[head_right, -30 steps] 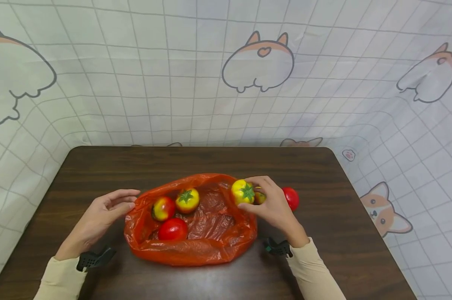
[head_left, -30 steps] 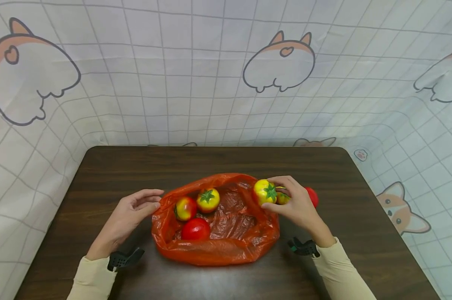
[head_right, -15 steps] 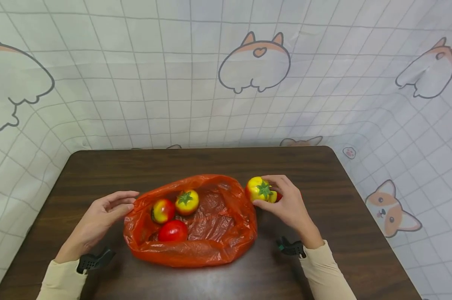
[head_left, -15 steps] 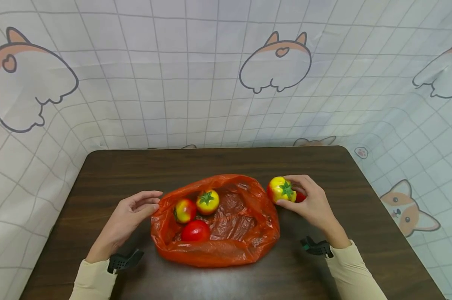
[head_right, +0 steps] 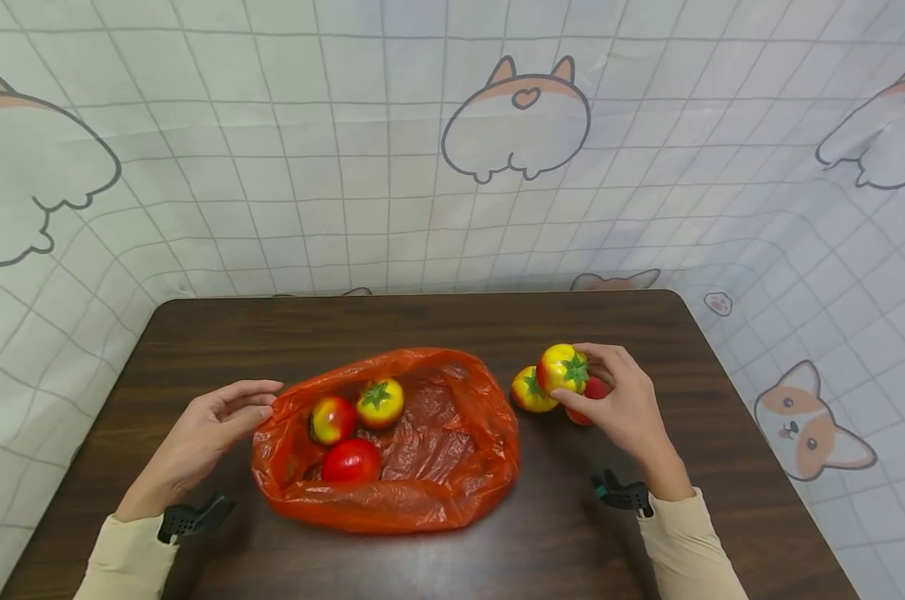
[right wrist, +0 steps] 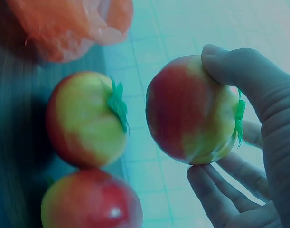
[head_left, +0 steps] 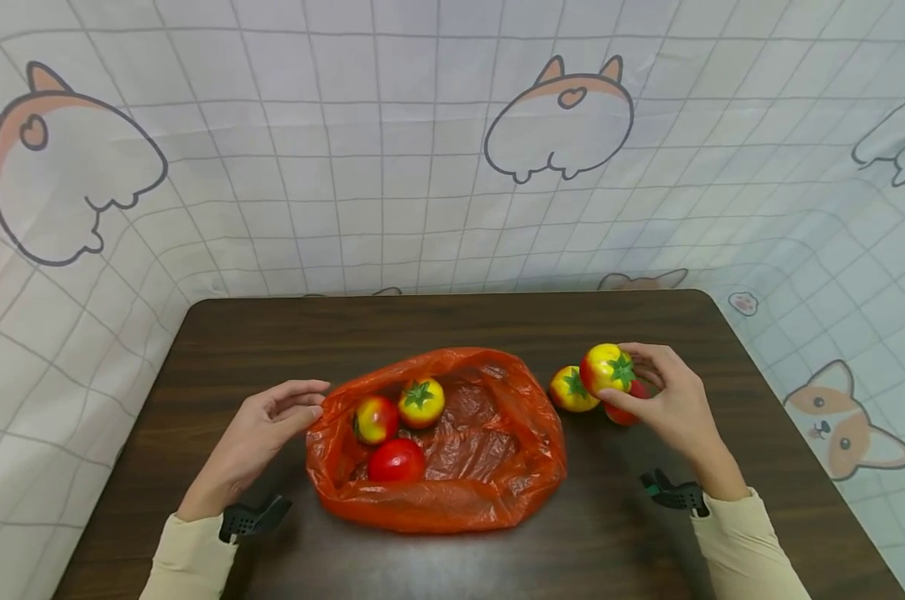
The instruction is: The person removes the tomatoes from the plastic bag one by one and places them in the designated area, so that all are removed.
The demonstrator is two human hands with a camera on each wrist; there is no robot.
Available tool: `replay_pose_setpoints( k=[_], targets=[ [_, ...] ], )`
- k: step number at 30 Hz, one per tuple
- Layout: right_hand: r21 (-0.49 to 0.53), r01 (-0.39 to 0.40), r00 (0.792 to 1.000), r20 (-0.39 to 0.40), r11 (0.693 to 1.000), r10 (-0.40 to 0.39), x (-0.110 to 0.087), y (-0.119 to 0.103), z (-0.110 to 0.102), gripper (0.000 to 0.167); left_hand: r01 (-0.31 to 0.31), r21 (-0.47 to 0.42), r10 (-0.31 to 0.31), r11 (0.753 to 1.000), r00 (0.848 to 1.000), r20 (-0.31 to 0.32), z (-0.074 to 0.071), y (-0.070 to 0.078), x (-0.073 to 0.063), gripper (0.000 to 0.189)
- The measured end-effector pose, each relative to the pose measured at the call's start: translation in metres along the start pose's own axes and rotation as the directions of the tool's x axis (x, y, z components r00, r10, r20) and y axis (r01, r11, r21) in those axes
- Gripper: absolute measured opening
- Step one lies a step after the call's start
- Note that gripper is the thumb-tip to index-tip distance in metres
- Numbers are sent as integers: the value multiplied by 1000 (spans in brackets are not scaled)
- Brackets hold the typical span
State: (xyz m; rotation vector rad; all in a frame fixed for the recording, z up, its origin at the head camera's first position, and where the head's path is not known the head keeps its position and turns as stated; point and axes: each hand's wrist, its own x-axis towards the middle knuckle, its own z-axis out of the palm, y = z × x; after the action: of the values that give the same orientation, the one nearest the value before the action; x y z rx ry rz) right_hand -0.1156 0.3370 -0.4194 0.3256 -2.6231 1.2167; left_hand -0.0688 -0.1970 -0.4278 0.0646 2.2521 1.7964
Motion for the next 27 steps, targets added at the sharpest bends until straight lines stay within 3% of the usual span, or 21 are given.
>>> replay_pose_setpoints(
  k=[27],
  targets=[
    [-116,-126,990,-83,985,116,-18,34,-42,65,2,24,-3,1000,1000,8,4,6,3,50]
  ],
)
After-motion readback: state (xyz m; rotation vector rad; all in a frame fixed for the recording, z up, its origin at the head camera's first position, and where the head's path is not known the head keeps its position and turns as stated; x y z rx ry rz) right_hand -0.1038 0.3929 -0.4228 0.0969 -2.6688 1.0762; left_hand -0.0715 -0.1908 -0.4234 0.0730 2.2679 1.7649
